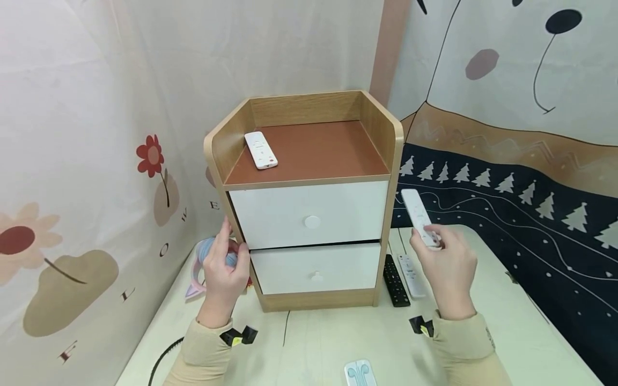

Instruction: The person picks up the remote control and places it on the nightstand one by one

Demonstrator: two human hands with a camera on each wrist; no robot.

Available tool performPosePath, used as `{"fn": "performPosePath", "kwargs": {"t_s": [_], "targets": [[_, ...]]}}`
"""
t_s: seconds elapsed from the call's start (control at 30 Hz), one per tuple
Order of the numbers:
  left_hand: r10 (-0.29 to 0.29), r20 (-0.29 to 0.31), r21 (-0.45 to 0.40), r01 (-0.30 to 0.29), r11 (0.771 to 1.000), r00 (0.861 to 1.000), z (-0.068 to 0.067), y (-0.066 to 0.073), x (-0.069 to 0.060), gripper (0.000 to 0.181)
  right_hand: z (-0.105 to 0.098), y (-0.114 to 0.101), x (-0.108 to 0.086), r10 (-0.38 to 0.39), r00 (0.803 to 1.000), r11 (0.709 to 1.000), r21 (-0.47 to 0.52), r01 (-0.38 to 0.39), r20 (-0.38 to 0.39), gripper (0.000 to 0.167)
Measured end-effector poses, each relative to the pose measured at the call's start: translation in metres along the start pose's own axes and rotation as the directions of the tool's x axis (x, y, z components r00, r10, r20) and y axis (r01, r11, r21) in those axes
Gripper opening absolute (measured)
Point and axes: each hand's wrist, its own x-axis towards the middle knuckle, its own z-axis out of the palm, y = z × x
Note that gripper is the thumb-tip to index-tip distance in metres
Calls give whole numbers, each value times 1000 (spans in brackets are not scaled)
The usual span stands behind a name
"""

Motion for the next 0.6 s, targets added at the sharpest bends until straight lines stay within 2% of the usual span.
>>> {"fn": "performPosePath", "kwargs": {"t_s": [0.17,0.37,0.6], "targets": [[1,1,1,-1,1000,1000,0,0,0,62,-11,-28,26,-58,997,997,47,60,-51,30],[2,0,7,-2,1000,1000,1,-3,0,63,-20,-51,54,-69,993,995,70,76,-97,33],[-3,-1,11,3,1000,1000,1,-2,-1,63,-29,-77,76,-43,969,981,172,87,-244,31]]}}
